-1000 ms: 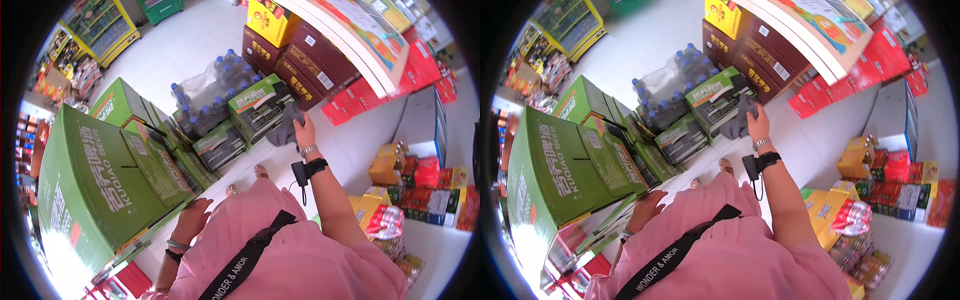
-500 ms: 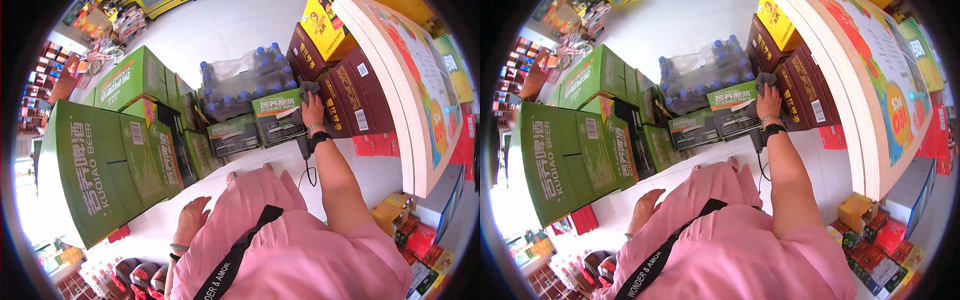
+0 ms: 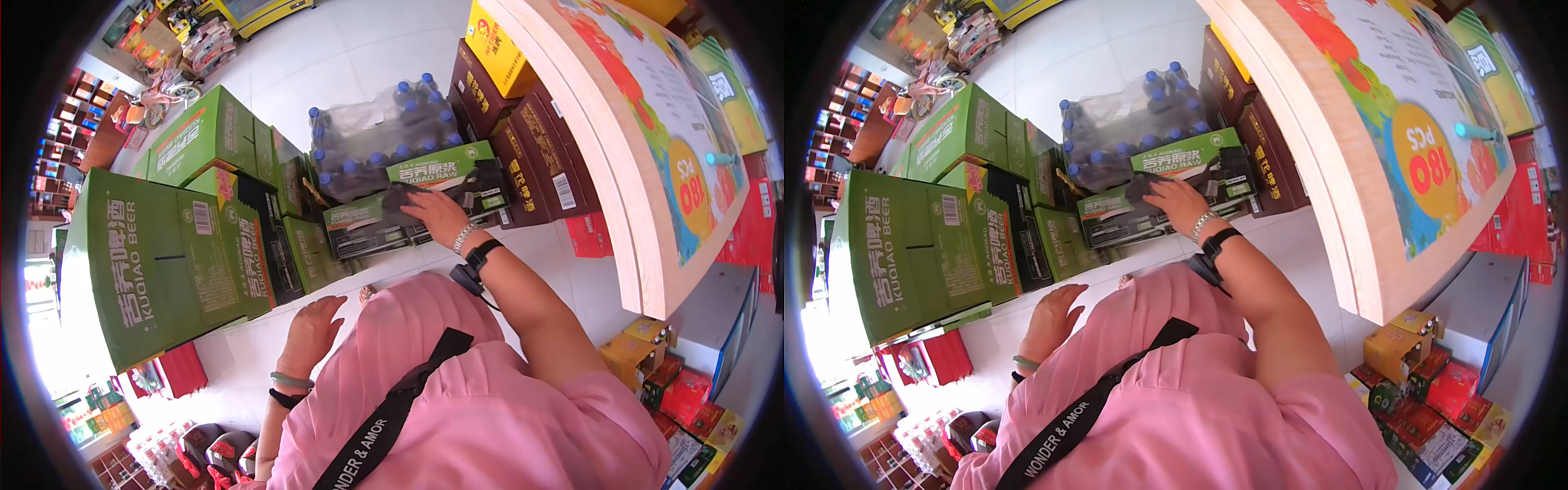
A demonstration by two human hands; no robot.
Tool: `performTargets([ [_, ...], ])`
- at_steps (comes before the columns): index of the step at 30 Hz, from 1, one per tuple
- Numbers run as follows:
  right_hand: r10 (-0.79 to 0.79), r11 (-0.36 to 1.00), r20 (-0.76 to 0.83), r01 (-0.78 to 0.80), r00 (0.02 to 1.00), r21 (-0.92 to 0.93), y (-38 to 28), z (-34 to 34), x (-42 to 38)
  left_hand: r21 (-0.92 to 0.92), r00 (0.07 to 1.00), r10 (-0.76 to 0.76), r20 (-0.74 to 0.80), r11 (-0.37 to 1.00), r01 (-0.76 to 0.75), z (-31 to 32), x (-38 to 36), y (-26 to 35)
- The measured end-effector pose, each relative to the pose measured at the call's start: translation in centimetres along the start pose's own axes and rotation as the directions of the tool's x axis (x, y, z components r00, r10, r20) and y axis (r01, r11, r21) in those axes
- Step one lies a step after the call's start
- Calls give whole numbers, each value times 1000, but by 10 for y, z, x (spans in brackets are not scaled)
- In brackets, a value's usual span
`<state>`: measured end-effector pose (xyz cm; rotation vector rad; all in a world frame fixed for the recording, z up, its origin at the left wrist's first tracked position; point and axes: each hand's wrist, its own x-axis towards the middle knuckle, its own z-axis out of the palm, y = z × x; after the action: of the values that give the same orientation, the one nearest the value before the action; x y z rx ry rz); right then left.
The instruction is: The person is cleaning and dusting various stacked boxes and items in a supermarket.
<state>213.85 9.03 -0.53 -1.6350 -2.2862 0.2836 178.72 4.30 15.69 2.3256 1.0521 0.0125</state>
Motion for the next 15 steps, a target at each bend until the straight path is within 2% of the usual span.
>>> performTargets([
  [3, 34, 999, 6, -34, 999, -43, 19, -20, -47, 29, 998, 50, -38, 998, -49, 3, 11, 2],
  [5, 202, 979, -85, -204, 976, -11, 46, -25, -81, 33, 996, 68, -52, 997, -66, 4, 15, 4],
  [8, 457, 881, -227, -472, 860, -13, 61, -40, -115, 36, 996, 75, -52, 997, -73, 9, 12, 4],
  [11, 485, 837, -318, -537, 815, -101, 55, -17, -103, 35, 997, 65, -37, 997, -63, 12, 11, 6],
  [12, 473, 862, -317, -506, 822, -26, 44, -12, -96, 34, 998, 57, -35, 998, -55, 13, 11, 7],
  [14, 336, 942, -127, -336, 933, 19, 10, -19, -74, 38, 998, 45, -40, 998, -43, 15, 9, 7],
  [15, 226, 974, -162, -226, 961, 18, -1, -5, -64, 40, 998, 39, -40, 999, -37, 15, 8, 7],
])
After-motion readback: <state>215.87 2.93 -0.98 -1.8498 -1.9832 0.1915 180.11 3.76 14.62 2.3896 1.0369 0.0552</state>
